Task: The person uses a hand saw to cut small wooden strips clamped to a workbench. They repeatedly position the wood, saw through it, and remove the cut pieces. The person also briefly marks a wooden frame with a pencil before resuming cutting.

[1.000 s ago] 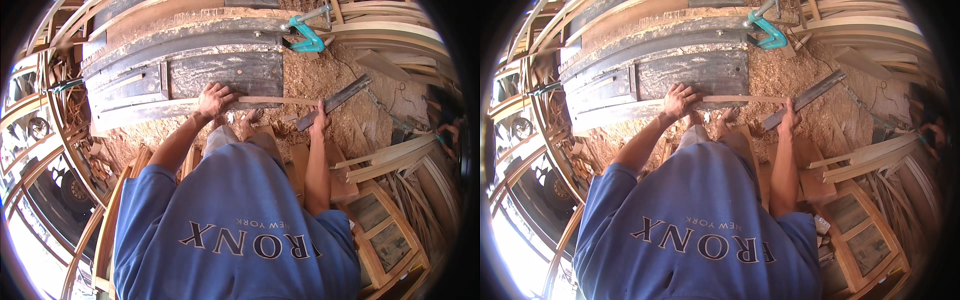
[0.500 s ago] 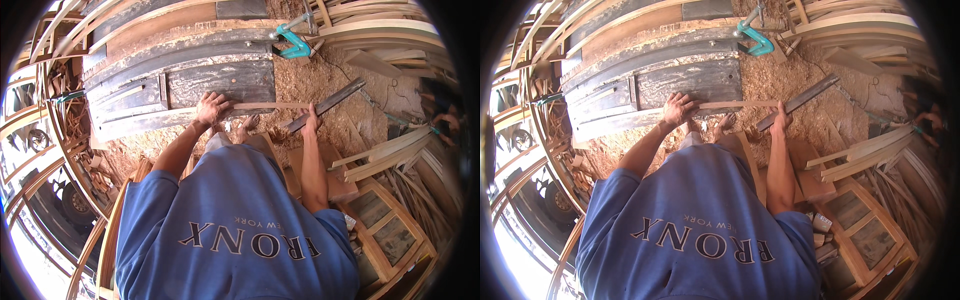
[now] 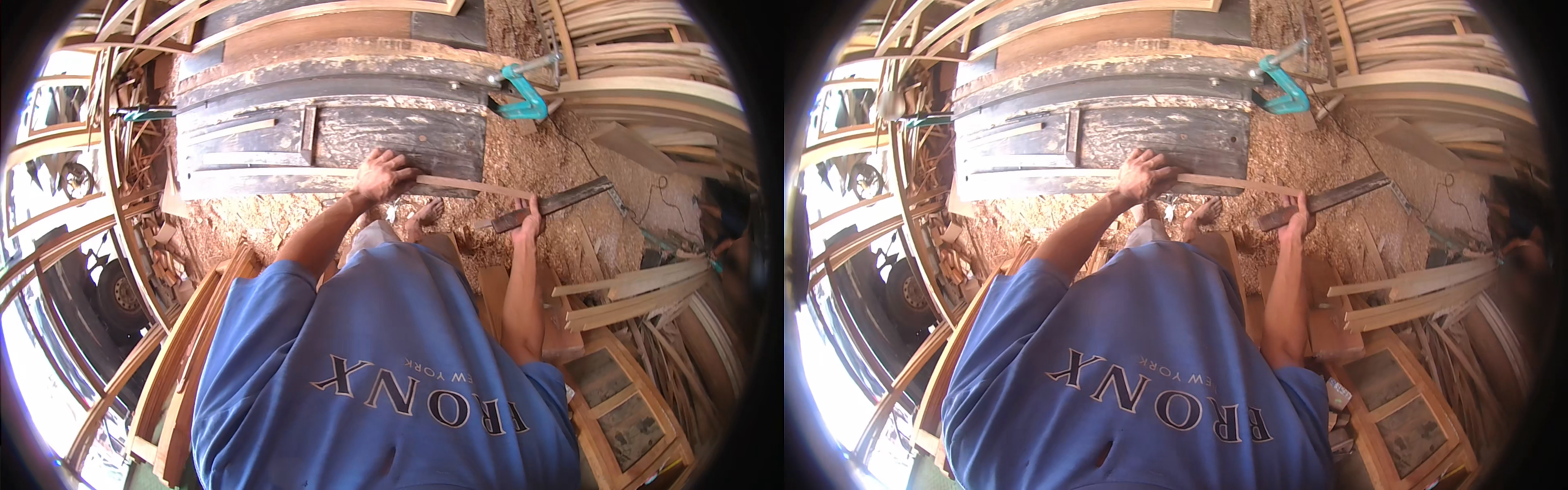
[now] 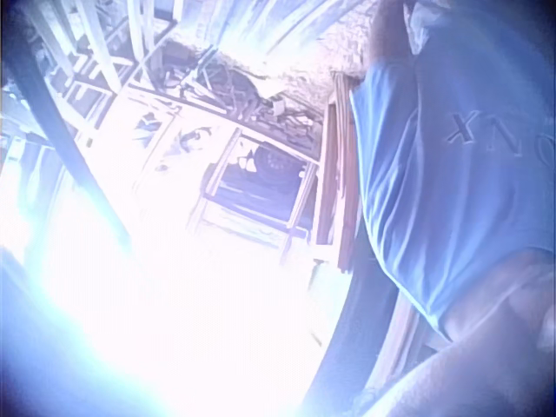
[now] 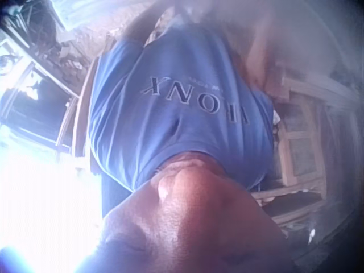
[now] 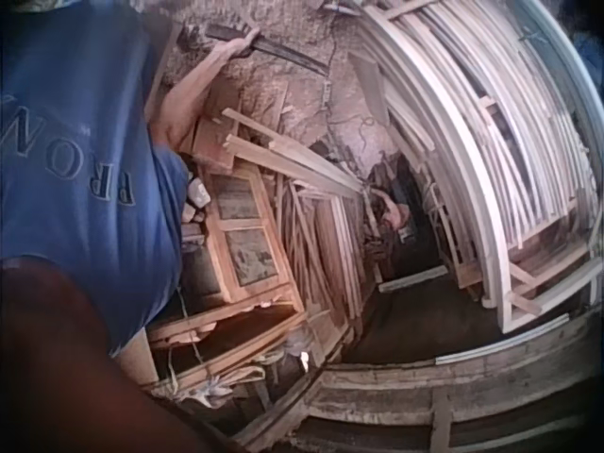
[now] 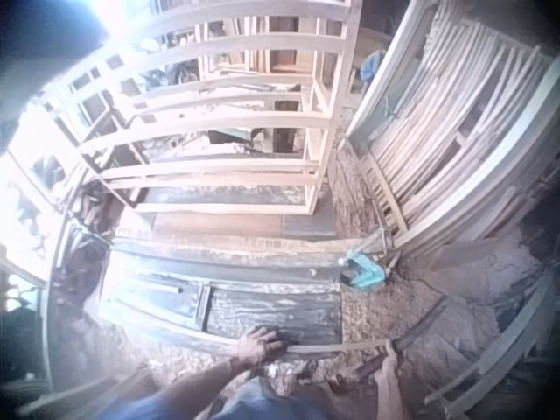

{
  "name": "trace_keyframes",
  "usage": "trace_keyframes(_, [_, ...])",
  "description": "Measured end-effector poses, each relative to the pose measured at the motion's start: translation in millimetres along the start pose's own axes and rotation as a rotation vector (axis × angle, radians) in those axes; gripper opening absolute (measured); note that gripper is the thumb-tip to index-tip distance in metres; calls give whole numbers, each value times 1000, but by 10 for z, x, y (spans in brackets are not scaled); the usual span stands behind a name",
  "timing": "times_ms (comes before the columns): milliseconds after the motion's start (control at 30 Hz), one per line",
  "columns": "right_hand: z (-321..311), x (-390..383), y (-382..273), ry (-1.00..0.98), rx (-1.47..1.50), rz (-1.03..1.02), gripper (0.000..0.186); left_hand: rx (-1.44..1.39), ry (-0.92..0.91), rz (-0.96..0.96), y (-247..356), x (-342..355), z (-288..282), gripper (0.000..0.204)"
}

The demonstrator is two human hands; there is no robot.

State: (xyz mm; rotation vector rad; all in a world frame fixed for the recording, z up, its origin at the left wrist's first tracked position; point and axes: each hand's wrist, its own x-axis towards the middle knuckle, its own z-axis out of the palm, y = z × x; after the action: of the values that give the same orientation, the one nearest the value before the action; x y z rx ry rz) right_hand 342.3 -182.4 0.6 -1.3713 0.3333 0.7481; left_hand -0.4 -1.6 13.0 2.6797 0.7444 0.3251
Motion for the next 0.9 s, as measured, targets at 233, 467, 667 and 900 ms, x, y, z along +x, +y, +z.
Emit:
trace_keyframes(233, [-49,-280,-174,256,-508,-281,44,-74,98,24,-15,-28,5,28])
trace_keyframes(467, [-22,-874,-289,-45,-1264,-1150,38,-130,87,4,-43,-37,18,26])
trace_keyframes(667, [1314,-689,69,-799,-1700,-1135,60,-128,47,-8,-51,-46,10,26])
trace_keyframes(900, [2481,-914,305,-866,-1712,-1444,44,-166,23,-20,-58,-70,-6,28])
